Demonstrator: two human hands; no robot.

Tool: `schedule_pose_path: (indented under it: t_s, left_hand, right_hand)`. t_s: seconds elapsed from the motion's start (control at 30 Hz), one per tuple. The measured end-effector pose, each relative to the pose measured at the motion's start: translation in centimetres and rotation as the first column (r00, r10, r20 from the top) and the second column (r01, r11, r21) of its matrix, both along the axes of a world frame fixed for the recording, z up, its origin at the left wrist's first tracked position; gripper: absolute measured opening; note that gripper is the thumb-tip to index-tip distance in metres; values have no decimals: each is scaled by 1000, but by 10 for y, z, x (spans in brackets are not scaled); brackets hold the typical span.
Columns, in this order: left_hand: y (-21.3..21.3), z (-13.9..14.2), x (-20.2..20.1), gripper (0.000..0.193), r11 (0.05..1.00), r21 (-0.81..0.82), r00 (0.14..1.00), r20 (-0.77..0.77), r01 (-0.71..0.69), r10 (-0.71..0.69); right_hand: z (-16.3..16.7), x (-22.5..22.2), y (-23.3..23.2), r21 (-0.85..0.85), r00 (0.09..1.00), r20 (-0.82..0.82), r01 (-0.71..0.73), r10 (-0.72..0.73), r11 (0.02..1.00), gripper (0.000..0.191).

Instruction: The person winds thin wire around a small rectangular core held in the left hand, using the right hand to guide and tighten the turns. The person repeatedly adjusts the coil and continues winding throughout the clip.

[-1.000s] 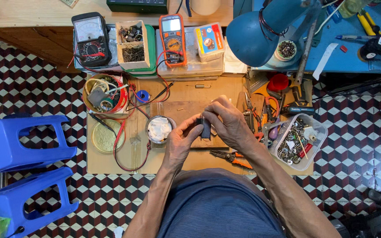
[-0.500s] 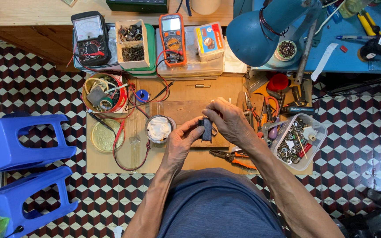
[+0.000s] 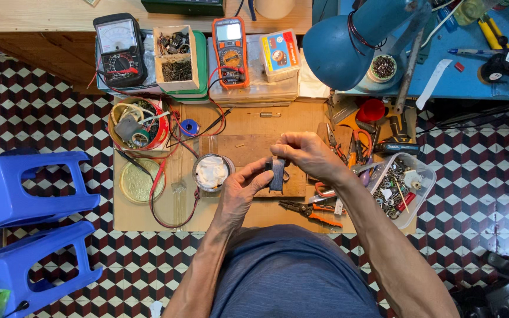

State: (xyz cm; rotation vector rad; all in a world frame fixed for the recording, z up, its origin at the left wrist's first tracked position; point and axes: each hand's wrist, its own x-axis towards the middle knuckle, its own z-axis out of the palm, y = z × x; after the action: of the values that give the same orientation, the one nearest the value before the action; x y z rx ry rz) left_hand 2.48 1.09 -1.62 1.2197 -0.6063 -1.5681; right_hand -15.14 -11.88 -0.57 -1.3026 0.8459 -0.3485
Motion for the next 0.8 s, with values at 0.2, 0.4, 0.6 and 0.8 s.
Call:
schedule_pose_path:
  t_s: [0.2,0.4,0.6,0.8]
  left_hand:
    - [2,4,-3,44,995,50,984,-156,-84,91]
    - [-12,3,6,45,970,90,971,-60,-225,231]
    - [-14,3,2,46,962,111,964,-61,-251,258]
    - [-13,4,-2,45,957,107,960,-55,-270,276]
  right_hand:
    - [-54,-3,8,307,992,-15,127,-129,943,25]
    - [-61,-3,72,149,964,-34,265,-263,953,22]
    - [-43,-2,89,-53,948,-73,307,-310,950,16]
    - [-34,0,91,41,947,-23,320,-319,947,15]
